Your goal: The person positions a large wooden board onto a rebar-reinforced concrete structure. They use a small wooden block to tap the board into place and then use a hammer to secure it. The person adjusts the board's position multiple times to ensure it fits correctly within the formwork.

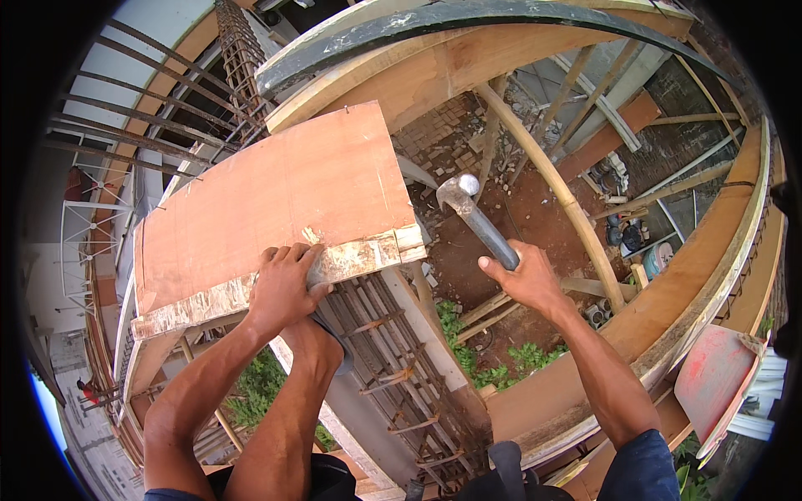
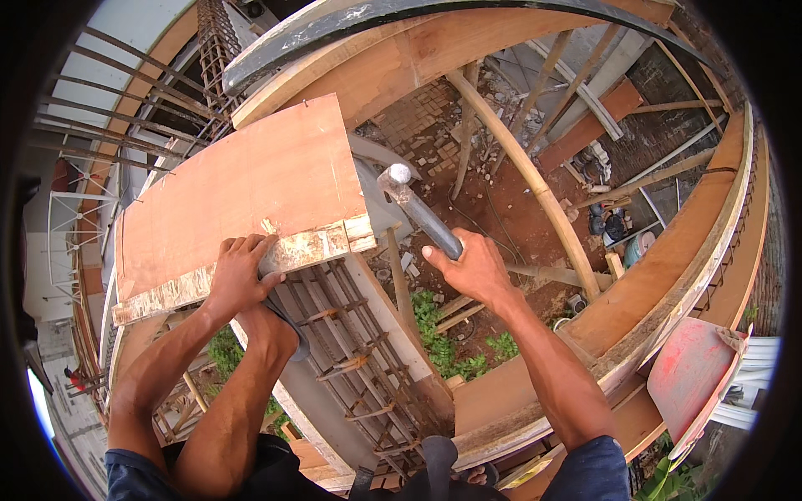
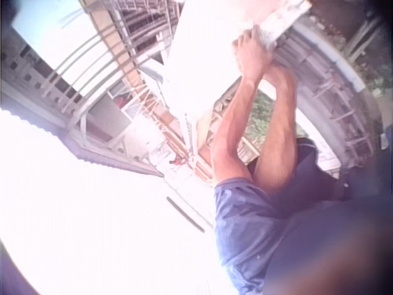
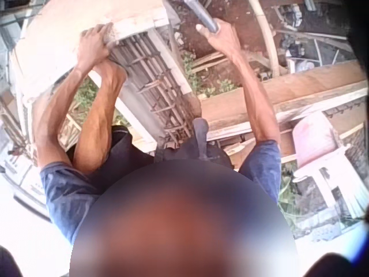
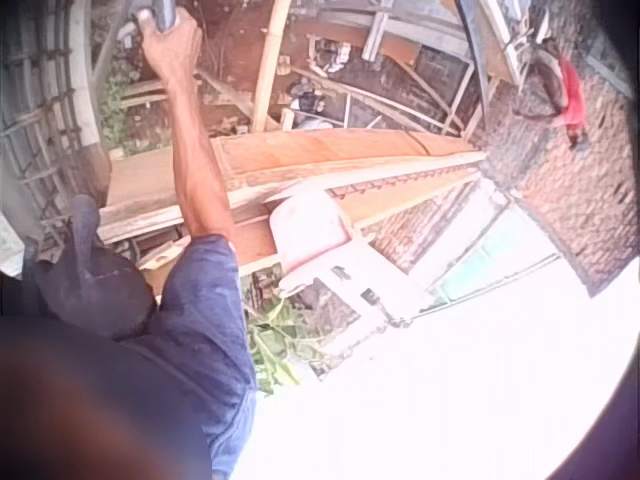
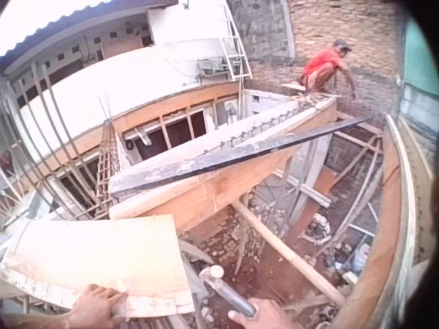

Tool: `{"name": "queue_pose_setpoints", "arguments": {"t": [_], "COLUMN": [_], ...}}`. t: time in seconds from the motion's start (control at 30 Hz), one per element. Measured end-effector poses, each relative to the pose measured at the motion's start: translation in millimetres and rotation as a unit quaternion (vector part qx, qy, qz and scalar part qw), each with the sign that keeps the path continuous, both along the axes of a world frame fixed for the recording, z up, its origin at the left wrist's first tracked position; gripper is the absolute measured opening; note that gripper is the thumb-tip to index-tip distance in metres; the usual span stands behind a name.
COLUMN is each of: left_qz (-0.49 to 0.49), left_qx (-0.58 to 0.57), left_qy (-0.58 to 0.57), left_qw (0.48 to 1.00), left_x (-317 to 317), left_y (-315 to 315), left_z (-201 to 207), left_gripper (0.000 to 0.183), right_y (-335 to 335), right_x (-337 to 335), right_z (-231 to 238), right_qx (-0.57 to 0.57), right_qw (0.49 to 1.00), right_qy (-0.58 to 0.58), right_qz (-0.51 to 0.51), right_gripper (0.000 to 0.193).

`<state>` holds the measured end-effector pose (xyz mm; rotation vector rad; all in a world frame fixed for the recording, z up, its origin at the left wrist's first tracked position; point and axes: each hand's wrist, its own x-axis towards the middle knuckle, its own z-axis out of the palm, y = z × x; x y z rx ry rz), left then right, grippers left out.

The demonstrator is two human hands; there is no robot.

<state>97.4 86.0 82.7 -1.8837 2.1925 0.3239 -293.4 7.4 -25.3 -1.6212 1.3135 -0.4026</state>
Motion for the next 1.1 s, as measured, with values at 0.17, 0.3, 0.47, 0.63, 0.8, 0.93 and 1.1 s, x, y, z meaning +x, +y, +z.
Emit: {"name": "queue_pose_setpoints", "arguments": {"t": [0.17, 0.3, 0.47, 0.63, 0.8, 0.93, 1.1], "left_qz": [0.008, 0.067, 0.028, 0.011, 0.086, 0.082, 0.045], "left_qx": [0.046, 0.106, 0.072, 0.019, 0.016, 0.026, 0.001], "left_qy": [0.003, 0.057, 0.029, 0.012, 0.03, 0.037, 0.039], "left_qw": [0.999, 0.99, 0.997, 1.0, 0.996, 0.996, 0.998], "left_x": [-6, -11, -11, 4, 8, 8, 9], "left_y": [-14, -27, -17, -2, -1, -2, 0], "left_z": [-1, -4, 2, 6, -6, -4, 0], "left_gripper": [0.076, 0.075, 0.074, 0.071, 0.065, 0.066, 0.067], "right_y": [7, 39, 76, 31, 26, 88, 96], "right_x": [61, 101, 58, 9, 80, 123, 111], "right_z": [42, 64, 21, 46, 81, 18, -29], "right_qx": [0.198, 0.434, 0.491, 0.214, 0.376, 0.578, 0.6], "right_qw": [0.968, 0.817, 0.688, 0.662, 0.577, 0.548, 0.586], "right_qy": [-0.112, -0.261, -0.458, -0.485, -0.449, -0.506, -0.498], "right_qz": [-0.109, -0.278, -0.274, -0.53, -0.569, -0.331, -0.223], "right_gripper": [0.05, 0.04, 0.044, 0.043, 0.037, 0.035, 0.04]}}
